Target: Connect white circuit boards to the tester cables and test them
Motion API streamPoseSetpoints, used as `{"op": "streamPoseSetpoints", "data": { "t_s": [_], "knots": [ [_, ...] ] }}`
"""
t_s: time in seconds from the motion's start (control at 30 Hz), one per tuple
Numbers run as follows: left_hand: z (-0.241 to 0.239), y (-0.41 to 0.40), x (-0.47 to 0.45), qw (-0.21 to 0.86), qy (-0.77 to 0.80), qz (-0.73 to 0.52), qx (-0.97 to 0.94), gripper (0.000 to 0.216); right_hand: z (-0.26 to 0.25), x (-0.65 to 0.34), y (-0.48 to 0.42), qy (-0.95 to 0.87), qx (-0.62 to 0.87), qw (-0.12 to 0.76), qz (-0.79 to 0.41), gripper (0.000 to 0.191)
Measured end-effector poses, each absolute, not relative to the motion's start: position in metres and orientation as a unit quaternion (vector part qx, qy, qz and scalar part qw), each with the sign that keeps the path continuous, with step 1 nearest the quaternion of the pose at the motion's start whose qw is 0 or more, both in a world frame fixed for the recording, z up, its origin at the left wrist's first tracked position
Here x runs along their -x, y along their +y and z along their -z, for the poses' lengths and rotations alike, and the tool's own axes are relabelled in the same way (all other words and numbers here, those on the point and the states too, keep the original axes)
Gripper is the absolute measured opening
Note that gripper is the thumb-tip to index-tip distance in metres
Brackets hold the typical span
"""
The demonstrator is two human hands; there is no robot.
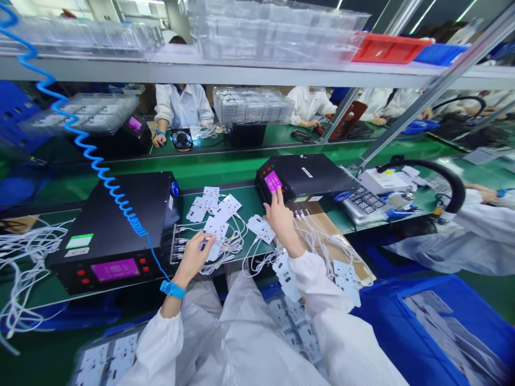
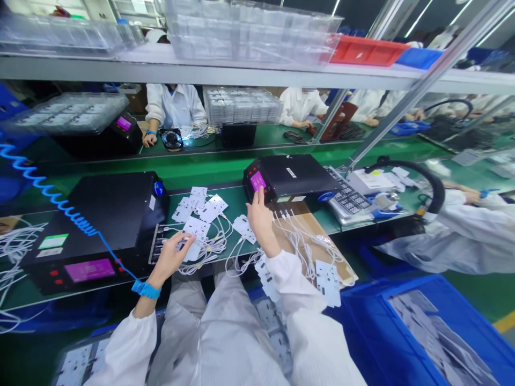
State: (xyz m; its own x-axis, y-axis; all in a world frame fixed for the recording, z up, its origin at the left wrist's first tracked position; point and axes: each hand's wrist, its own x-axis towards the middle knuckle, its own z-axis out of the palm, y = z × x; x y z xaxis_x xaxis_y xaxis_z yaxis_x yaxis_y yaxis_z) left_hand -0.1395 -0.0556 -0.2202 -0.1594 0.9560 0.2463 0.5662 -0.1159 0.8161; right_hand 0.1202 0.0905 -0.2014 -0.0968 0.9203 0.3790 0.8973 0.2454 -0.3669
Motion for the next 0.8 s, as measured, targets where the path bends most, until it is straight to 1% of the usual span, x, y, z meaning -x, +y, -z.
{"op": "streamPoseSetpoints", "data": {
  "t_s": [0.1,0.17,0.23,0.3,0.37,0.47,0.63,0.73,0.8],
  "knots": [
    [0.220,-0.056,0.139,0.217,0.630,-0.436,-0.605,0.031,0.207,-0.090,0.057,-0.801,0.500,0.316,-0.096,0.046],
    [0.220,-0.056,0.137,0.214,0.629,-0.437,-0.606,0.032,0.218,-0.067,0.030,-0.844,0.405,0.306,-0.172,0.037],
    [0.219,-0.056,0.136,0.208,0.632,-0.439,-0.604,0.033,0.231,-0.048,0.006,-0.850,0.368,0.299,-0.229,0.034],
    [0.217,-0.057,0.135,0.199,0.638,-0.440,-0.600,0.034,0.241,-0.034,-0.008,-0.828,0.380,0.312,-0.269,0.033],
    [0.216,-0.057,0.135,0.192,0.643,-0.441,-0.596,0.034,0.248,-0.026,-0.015,-0.799,0.404,0.341,-0.287,0.028],
    [0.215,-0.057,0.133,0.188,0.648,-0.442,-0.591,0.033,0.250,-0.019,-0.016,-0.768,0.424,0.394,-0.276,0.019],
    [0.213,-0.057,0.132,0.188,0.650,-0.447,-0.585,0.031,0.247,-0.016,-0.015,-0.755,0.399,0.451,-0.260,0.015],
    [0.211,-0.059,0.136,0.188,0.653,-0.454,-0.577,0.031,0.246,-0.018,-0.014,-0.731,0.375,0.477,-0.313,0.013],
    [0.208,-0.062,0.141,0.183,0.657,-0.461,-0.567,0.031,0.247,-0.020,-0.014,-0.680,0.398,0.496,-0.365,0.015]
  ]
}}
